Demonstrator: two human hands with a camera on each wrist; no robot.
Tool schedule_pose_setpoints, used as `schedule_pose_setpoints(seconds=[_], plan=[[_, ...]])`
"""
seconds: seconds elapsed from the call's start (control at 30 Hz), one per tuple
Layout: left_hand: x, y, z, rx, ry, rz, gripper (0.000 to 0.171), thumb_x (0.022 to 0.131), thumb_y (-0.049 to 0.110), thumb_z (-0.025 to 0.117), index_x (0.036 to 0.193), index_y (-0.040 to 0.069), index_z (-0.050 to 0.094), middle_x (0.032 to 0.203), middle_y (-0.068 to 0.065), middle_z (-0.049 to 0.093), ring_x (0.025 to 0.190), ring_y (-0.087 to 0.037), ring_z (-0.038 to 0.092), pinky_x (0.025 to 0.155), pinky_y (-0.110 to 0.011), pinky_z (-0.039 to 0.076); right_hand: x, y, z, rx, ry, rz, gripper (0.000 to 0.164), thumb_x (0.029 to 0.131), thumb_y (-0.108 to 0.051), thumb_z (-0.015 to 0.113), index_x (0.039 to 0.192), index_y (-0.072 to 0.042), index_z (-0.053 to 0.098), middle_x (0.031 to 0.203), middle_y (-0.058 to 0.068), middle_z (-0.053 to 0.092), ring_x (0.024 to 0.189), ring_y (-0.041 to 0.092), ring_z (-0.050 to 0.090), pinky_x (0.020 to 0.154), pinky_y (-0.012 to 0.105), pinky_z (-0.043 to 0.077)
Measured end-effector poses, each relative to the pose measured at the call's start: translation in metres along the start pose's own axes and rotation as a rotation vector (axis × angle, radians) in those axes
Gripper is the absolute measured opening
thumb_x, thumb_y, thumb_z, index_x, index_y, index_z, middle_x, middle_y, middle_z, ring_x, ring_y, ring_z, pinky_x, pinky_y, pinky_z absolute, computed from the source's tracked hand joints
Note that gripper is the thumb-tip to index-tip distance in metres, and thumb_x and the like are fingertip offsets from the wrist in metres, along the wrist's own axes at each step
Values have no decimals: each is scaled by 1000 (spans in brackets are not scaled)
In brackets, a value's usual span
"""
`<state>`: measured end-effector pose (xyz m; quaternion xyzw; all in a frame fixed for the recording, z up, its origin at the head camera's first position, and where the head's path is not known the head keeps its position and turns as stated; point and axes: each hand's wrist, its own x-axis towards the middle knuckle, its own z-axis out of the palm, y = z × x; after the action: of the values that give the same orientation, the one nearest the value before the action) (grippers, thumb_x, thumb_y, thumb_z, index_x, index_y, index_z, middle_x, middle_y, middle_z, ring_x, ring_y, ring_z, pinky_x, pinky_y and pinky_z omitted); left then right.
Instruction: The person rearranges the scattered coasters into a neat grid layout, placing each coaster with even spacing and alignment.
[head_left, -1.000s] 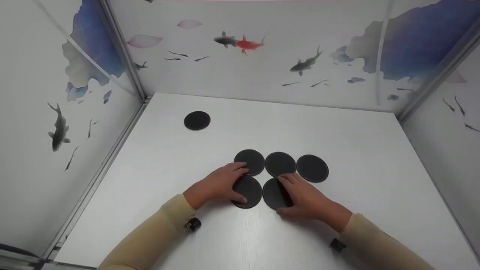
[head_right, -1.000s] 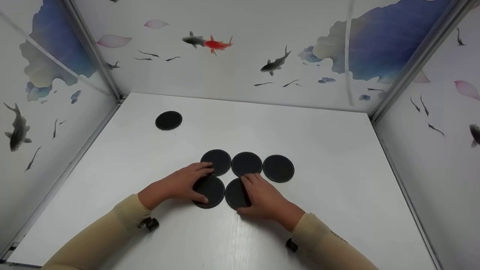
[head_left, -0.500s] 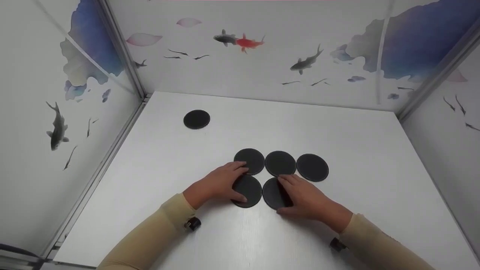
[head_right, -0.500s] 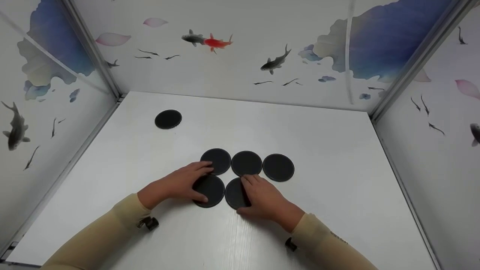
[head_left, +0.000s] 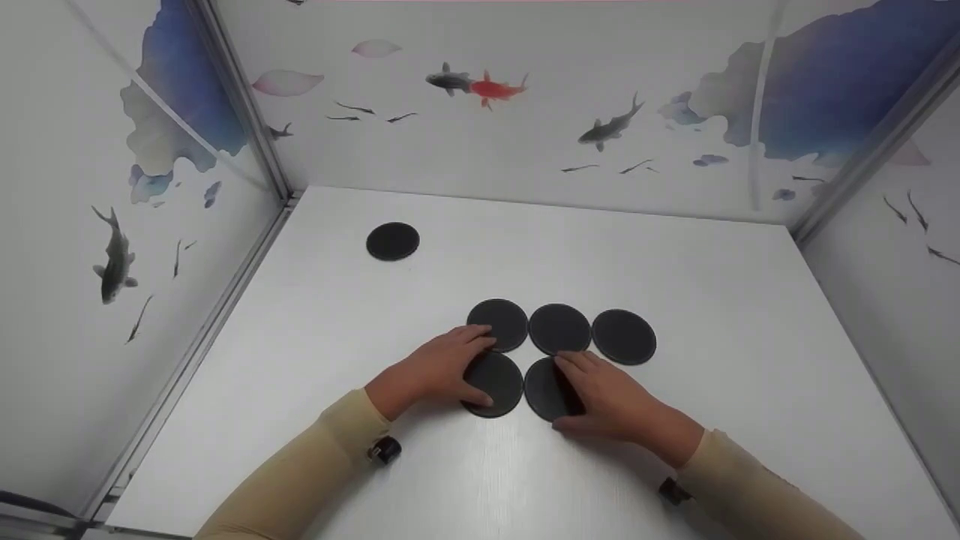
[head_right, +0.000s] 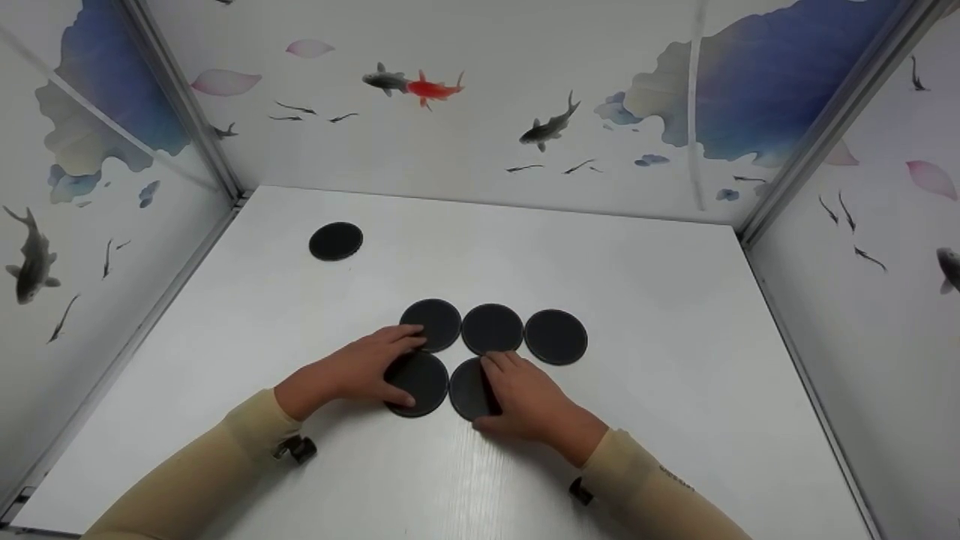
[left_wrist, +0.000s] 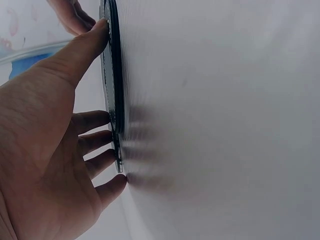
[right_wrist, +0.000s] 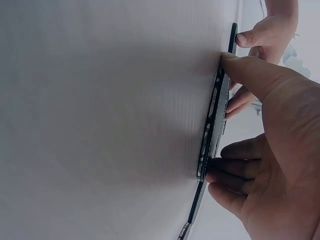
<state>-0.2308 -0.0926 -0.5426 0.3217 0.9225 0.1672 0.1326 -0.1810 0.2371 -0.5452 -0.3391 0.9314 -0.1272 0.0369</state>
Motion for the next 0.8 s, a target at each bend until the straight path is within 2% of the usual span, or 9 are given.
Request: schedule_pose_setpoints(seconds=[0.5,0.8], plan=[[2,-1,1,18,4,-3,103,90,64,86,169,12,44,179,-7,33,166,-28,29,131,-46,32,0,2,0,-10,22,-17,96,91,-46,90,159,9,50,159,23,54,146,41,55,119,55,48],[2,2,-1,44,-1,-9,103,90,65,85,169,12,45,179,-7,34,165,-29,30,131,-49,32,0,3,-1,-3,16,-12,102,89,-52,91,160,8,49,160,22,53,147,40,54,120,55,47]])
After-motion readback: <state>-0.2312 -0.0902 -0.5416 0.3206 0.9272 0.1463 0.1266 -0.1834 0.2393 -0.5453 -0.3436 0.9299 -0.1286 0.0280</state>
